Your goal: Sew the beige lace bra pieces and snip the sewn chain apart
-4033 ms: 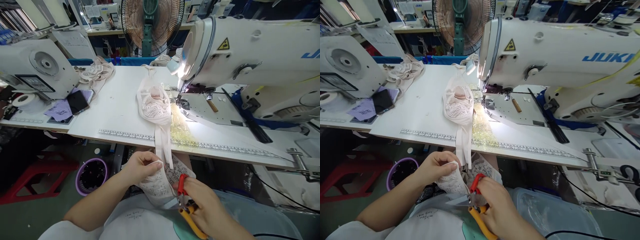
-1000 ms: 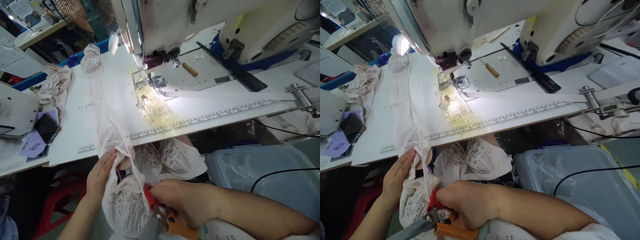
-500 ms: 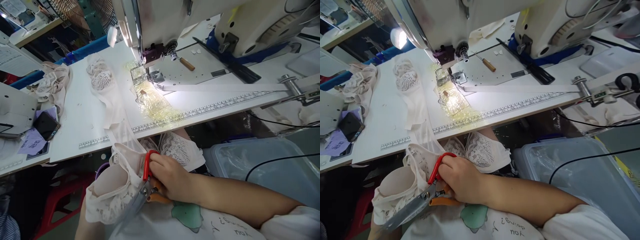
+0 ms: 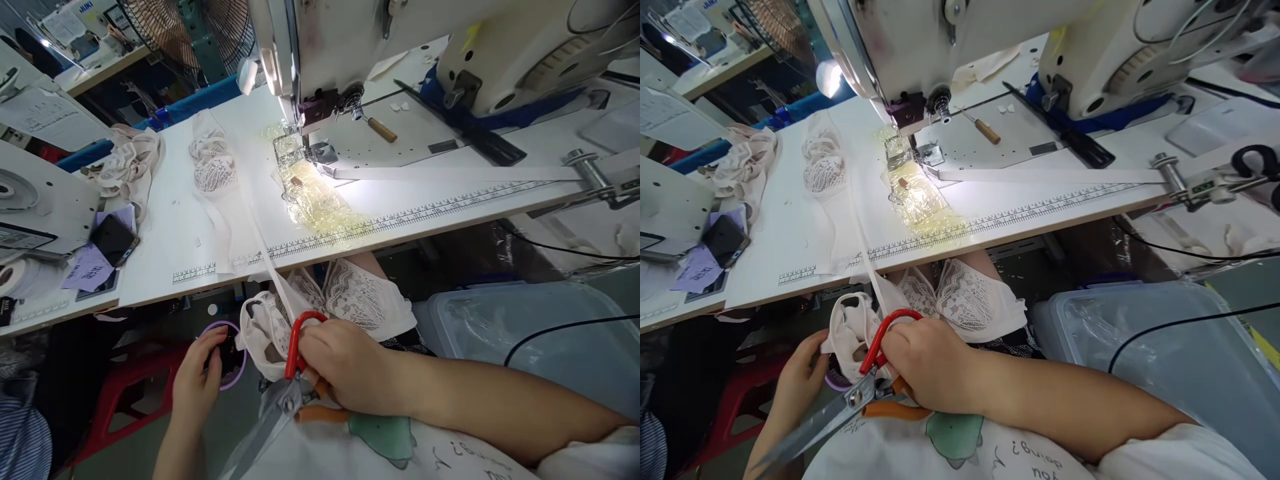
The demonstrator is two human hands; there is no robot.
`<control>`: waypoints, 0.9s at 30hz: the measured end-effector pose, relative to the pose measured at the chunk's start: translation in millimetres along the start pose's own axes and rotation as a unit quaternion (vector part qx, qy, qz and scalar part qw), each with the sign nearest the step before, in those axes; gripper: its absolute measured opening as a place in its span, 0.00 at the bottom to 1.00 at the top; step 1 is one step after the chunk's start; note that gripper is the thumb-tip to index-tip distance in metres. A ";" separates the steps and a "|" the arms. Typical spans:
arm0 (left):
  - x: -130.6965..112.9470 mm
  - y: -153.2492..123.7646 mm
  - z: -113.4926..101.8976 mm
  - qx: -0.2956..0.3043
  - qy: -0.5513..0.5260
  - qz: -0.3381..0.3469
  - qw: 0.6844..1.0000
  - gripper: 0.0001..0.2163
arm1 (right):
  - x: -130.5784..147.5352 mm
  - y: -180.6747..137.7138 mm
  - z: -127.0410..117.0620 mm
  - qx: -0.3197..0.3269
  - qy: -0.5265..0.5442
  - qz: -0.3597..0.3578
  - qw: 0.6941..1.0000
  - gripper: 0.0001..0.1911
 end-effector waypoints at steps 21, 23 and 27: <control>-8.5 15.1 8.5 0.219 -0.389 0.028 0.894 0.09 | -28.7 8.8 -43.8 0.224 -0.143 0.049 0.963 0.03; 2.9 20.8 17.4 0.232 -0.383 -0.013 0.894 0.10 | -36.9 22.1 -42.8 0.238 -0.132 0.081 0.959 0.02; 7.5 42.1 32.4 0.271 -0.263 0.024 0.926 0.09 | -39.0 43.9 -45.3 0.248 -0.116 0.119 0.954 0.04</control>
Point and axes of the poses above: each hand's wrist, its own y-axis towards the middle knuckle, its own z-axis out of the palm, x = y × z, the point moved 5 cm from there along y, towards the middle knuckle, and after that the axes turned 15 degrees about z, right-handed, at the moved point
